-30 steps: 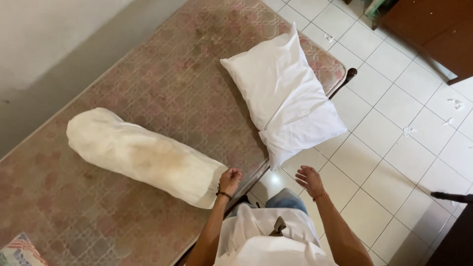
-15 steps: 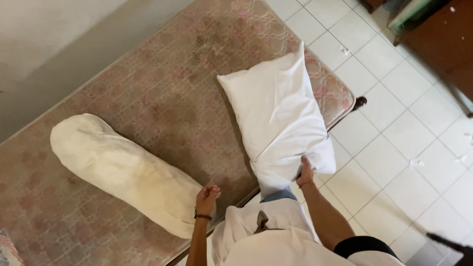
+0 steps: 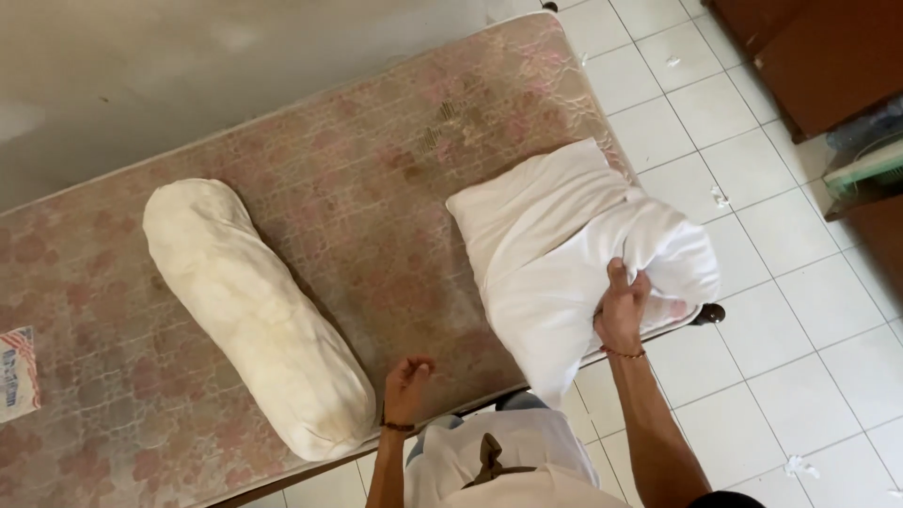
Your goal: The person removes a pillowcase from a pillow and a cover from a cylindrical bolster pillow on a bed, gathering the used linens. They fold the covers, stack them on a chair, open a wooden wardrobe, and place the folded linens on a shelf.
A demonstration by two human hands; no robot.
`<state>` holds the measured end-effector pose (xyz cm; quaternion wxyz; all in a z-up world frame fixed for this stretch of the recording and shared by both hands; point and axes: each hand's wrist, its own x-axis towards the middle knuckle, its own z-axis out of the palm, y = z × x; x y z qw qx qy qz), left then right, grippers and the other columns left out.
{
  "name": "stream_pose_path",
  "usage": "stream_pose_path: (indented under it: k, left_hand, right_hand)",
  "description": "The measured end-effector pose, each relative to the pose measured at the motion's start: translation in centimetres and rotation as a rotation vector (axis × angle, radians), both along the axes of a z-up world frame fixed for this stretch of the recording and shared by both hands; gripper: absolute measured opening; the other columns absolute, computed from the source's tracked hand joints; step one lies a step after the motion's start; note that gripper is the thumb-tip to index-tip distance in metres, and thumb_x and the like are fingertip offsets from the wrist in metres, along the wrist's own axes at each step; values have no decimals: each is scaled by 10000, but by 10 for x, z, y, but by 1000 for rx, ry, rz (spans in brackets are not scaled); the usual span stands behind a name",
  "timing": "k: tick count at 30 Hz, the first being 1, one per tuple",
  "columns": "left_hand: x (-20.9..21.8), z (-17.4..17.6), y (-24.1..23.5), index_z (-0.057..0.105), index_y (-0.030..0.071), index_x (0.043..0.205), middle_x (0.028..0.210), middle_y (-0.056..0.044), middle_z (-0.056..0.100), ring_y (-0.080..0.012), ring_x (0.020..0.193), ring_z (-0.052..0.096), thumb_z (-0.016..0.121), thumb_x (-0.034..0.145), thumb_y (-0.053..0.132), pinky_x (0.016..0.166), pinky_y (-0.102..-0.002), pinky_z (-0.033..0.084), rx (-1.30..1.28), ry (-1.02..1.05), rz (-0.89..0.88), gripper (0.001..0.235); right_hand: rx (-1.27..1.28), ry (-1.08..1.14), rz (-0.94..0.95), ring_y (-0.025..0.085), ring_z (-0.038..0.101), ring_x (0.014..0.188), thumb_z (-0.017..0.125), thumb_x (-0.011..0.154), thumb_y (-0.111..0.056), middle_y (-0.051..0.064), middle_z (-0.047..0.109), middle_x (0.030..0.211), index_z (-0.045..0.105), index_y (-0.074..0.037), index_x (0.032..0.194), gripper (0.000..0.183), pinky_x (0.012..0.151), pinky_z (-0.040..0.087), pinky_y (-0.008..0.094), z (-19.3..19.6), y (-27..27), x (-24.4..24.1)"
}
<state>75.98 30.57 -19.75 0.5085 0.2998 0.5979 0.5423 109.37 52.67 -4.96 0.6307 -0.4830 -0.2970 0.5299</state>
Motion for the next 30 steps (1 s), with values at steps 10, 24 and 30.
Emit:
stream_pose_path:
  k: [10,24,30]
  left_hand:
    - [26,235,79,650,42,1222,1313,-120,692,-277,1024,708,588,869,62,887,-348,530,315,496,-193,360]
    - [20,121,102,597,-9,1165,1035,-212,691,-364,935,698,854,729,277,802,-442,566,109,597,-114,581]
    - [5,97,115,686,2,1016,851,-160,759,-275,769,760,757,807,135,685,-360,582,342,411,-185,258]
  right_hand:
    - [168,-520,459,22,575,794,631,1007,-139,-21,690,919,664,1,1203,243,725,480,220,204,-25,-53]
    - [364,-1155,895,427,660,1038,617,1001,-232,277,671,1153,458,13,1399,493,866,524,469,94,-33,-178]
    - [367,-1495,755,506,539,1068,785,781,-341,346,522,1229,342,-124,1523,891,875,467,542,139,-60,-211]
